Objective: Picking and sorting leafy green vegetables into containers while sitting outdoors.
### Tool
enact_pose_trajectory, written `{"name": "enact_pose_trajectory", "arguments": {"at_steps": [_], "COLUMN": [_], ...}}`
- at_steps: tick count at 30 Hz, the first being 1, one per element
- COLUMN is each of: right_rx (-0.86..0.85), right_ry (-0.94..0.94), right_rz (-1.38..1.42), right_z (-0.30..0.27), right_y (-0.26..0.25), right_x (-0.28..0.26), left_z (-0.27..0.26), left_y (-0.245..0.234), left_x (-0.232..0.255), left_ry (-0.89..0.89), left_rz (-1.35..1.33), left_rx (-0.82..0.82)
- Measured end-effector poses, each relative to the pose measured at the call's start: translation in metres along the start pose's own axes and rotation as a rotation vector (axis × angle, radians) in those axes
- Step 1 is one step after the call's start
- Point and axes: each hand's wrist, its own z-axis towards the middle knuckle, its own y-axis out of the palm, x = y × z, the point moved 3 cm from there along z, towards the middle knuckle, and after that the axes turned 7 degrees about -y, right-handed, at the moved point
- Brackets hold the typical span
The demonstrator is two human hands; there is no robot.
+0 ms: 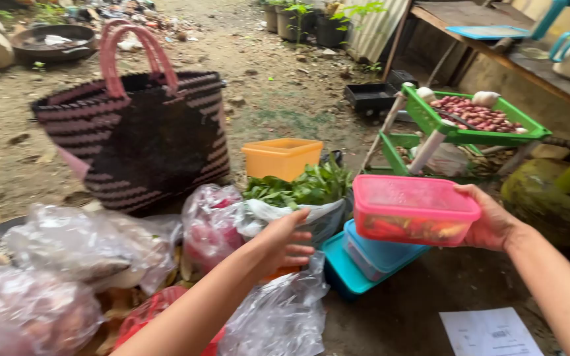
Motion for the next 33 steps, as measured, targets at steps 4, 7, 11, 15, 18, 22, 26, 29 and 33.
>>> {"name": "enact_pose_trajectory", "arguments": {"at_steps": [4,7,11,15,18,22,26,29,33], "right_rx": [-0.005,-0.113,-0.07,0.06,0.052,0.138,0.097,0.121,0.324], "right_ry": [0.013,0.021,0.059,0.151,0.258,0.305,0.241,0.201,0.073], "right_rz": [-0.034,-0.049,0.042,0.015,-0.112,-0.167,-0.138,-0.415,-1.405], "right_z": [0.007,0.009,0.048,0.058,0.049,0.039,0.044,0.073,0.079], "right_y": [-0.009,-0.001,-0.048,-0.081,-0.089,-0.116,-0.158,-0.232,-0.227], "right_x": [-0.002,-0.004,0.02,0.034,0.038,0.044,0.068,0.114,0.092], "left_z": [-0.01,0.032,0.088,0.101,0.042,0.109,0.08,0.061,0.07], "left_y": [0.071,0.103,0.129,0.152,0.165,0.172,0.159,0.13,0.05], "left_x": [0.028,0.016,0.009,0.005,0.015,-0.015,-0.018,-0.021,-0.026], "left_ry": [-0.008,-0.091,0.138,0.175,0.126,0.211,0.117,0.13,0.634], "left_rz": [0.003,-0.179,-0.416,-0.418,-0.356,-0.329,-0.263,-0.105,0.429], "left_rx": [-0.004,-0.067,-0.08,0.041,0.228,0.048,0.078,0.175,0.852]}}
